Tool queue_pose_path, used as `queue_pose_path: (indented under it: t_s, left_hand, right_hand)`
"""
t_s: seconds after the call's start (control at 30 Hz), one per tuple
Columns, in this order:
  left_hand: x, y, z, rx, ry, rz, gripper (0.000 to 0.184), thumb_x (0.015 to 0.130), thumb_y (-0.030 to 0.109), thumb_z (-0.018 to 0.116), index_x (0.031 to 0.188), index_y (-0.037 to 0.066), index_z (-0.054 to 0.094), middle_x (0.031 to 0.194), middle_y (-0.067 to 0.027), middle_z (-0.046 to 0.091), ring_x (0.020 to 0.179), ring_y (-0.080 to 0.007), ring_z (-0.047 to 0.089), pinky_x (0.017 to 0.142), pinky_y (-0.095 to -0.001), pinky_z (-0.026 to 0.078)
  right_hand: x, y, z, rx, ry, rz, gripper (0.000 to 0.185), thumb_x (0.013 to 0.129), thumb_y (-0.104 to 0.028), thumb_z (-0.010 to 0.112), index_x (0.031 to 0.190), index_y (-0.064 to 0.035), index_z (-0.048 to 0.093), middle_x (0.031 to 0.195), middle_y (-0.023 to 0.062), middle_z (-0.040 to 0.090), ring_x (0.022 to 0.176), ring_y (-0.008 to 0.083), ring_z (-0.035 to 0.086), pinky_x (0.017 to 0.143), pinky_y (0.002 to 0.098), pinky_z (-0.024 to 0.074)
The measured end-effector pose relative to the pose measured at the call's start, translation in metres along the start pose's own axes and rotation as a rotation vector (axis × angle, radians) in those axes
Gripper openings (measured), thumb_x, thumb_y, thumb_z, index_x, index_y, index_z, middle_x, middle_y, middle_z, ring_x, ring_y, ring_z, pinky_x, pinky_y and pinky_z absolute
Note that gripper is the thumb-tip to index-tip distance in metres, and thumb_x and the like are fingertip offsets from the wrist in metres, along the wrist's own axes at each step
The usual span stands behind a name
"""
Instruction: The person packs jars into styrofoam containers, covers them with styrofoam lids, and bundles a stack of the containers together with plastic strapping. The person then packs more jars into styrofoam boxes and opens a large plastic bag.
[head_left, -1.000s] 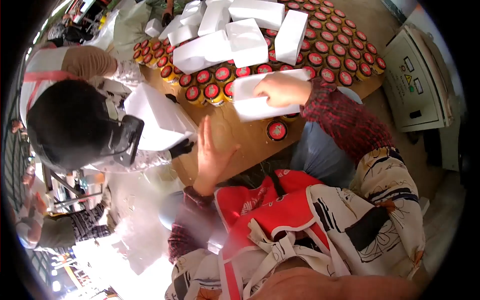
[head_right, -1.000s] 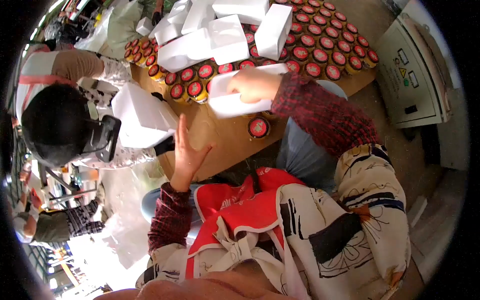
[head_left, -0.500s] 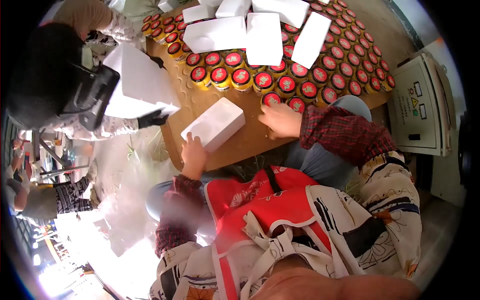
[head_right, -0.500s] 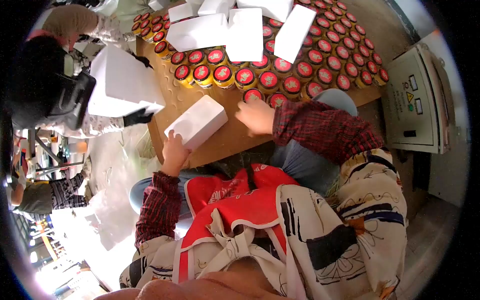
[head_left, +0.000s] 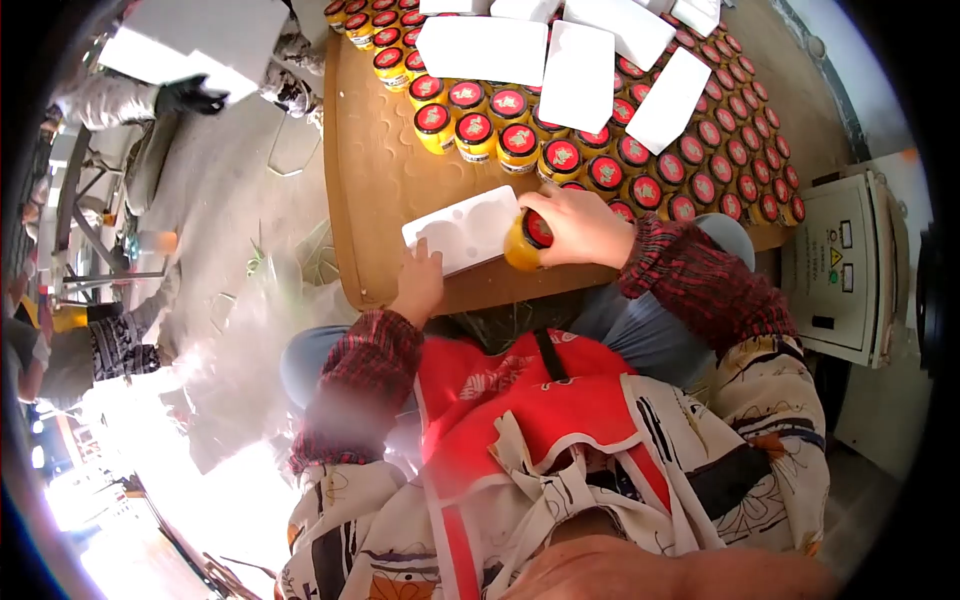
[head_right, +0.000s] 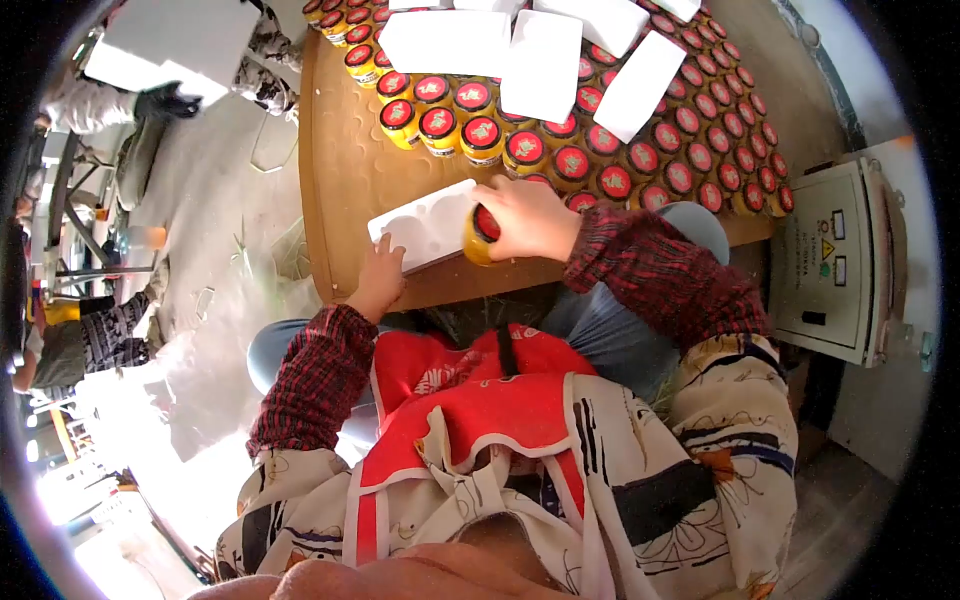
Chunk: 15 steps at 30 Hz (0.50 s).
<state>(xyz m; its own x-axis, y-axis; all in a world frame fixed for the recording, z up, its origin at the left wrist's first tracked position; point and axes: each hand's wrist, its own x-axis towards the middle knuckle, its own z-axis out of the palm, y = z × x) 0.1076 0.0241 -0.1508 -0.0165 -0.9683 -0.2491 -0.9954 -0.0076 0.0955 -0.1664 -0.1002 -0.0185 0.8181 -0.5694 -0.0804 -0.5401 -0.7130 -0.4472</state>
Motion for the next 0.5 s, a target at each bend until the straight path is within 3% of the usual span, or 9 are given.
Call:
queue_pose_path:
  t_s: [0.03, 0.07, 0.1, 0.23, 0.33, 0.47, 0.5]
  left_hand:
    - [0.001, -0.001, 0.005, -0.003, 0.004, -0.002, 0.027, 0.077, 0.007, 0.062, 0.104, 0.004, 0.061, 0.139, -0.0218, 0.038, 0.123, -0.0452, 0.039, 0.095, -0.0476, 0.045]
    - [0.003, -0.002, 0.008, 0.021, -0.022, -0.006, 0.040, 0.071, 0.011, 0.070, 0.109, 0.005, 0.060, 0.138, -0.0237, 0.038, 0.122, -0.0451, 0.040, 0.099, -0.0468, 0.040]
    - [0.005, -0.002, 0.008, 0.049, -0.050, -0.005, 0.054, 0.065, 0.016, 0.078, 0.114, 0.005, 0.058, 0.136, -0.0256, 0.039, 0.122, -0.0450, 0.040, 0.103, -0.0460, 0.035]
    - [0.006, 0.004, 0.001, 0.115, -0.129, 0.025, 0.050, 0.067, 0.016, 0.077, 0.113, 0.008, 0.059, 0.137, -0.0235, 0.040, 0.123, -0.0444, 0.038, 0.105, -0.0466, 0.033]
    - [0.008, 0.001, 0.010, 0.064, -0.083, 0.098, 0.052, 0.068, 0.020, 0.076, 0.115, 0.010, 0.059, 0.137, -0.0221, 0.041, 0.125, -0.0442, 0.037, 0.106, -0.0480, 0.032]
    - [0.007, 0.003, 0.007, 0.066, -0.066, 0.088, 0.056, 0.067, 0.023, 0.076, 0.118, 0.010, 0.058, 0.136, -0.0219, 0.042, 0.125, -0.0446, 0.037, 0.106, -0.0482, 0.032]
    - [0.006, 0.004, 0.004, 0.038, -0.057, 0.069, 0.057, 0.067, 0.023, 0.076, 0.119, 0.010, 0.058, 0.136, -0.0220, 0.042, 0.125, -0.0446, 0.037, 0.105, -0.0482, 0.033]
  right_hand:
    - [0.007, -0.001, 0.008, 0.054, 0.102, -0.065, 0.058, 0.059, -0.023, 0.076, 0.111, -0.0069, 0.055, 0.095, 0.0152, 0.056, 0.083, 0.0338, 0.061, 0.067, 0.0431, 0.0507]
    - [0.013, -0.001, 0.014, 0.107, 0.211, -0.128, 0.060, 0.061, -0.022, 0.075, 0.115, -0.0071, 0.054, 0.097, 0.0153, 0.056, 0.086, 0.0342, 0.061, 0.068, 0.0434, 0.0508]
    - [0.017, -0.009, 0.011, 0.098, 0.171, -0.154, 0.058, 0.065, -0.014, 0.072, 0.118, -0.0055, 0.050, 0.106, 0.0161, 0.054, 0.094, 0.0329, 0.057, 0.075, 0.0406, 0.0492]
    - [0.042, 0.002, 0.051, -0.221, 0.174, -0.216, 0.044, 0.075, -0.010, 0.063, 0.118, -0.0086, 0.054, 0.101, 0.0156, 0.054, 0.089, 0.0340, 0.060, 0.073, 0.0427, 0.0503]
    - [0.056, 0.021, 0.071, -0.235, 0.133, -0.249, 0.044, 0.075, -0.009, 0.063, 0.119, -0.0077, 0.054, 0.101, 0.0157, 0.055, 0.089, 0.0336, 0.060, 0.073, 0.0417, 0.0509]
    - [0.070, 0.029, 0.059, -0.155, 0.064, -0.095, 0.058, 0.066, -0.022, 0.075, 0.118, -0.0071, 0.054, 0.102, 0.0157, 0.058, 0.092, 0.0345, 0.060, 0.076, 0.0435, 0.0505]
    - [0.066, 0.027, 0.038, -0.170, -0.041, -0.030, 0.073, 0.055, -0.030, 0.085, 0.118, -0.0055, 0.056, 0.108, 0.0169, 0.056, 0.099, 0.0351, 0.056, 0.081, 0.0449, 0.0483]
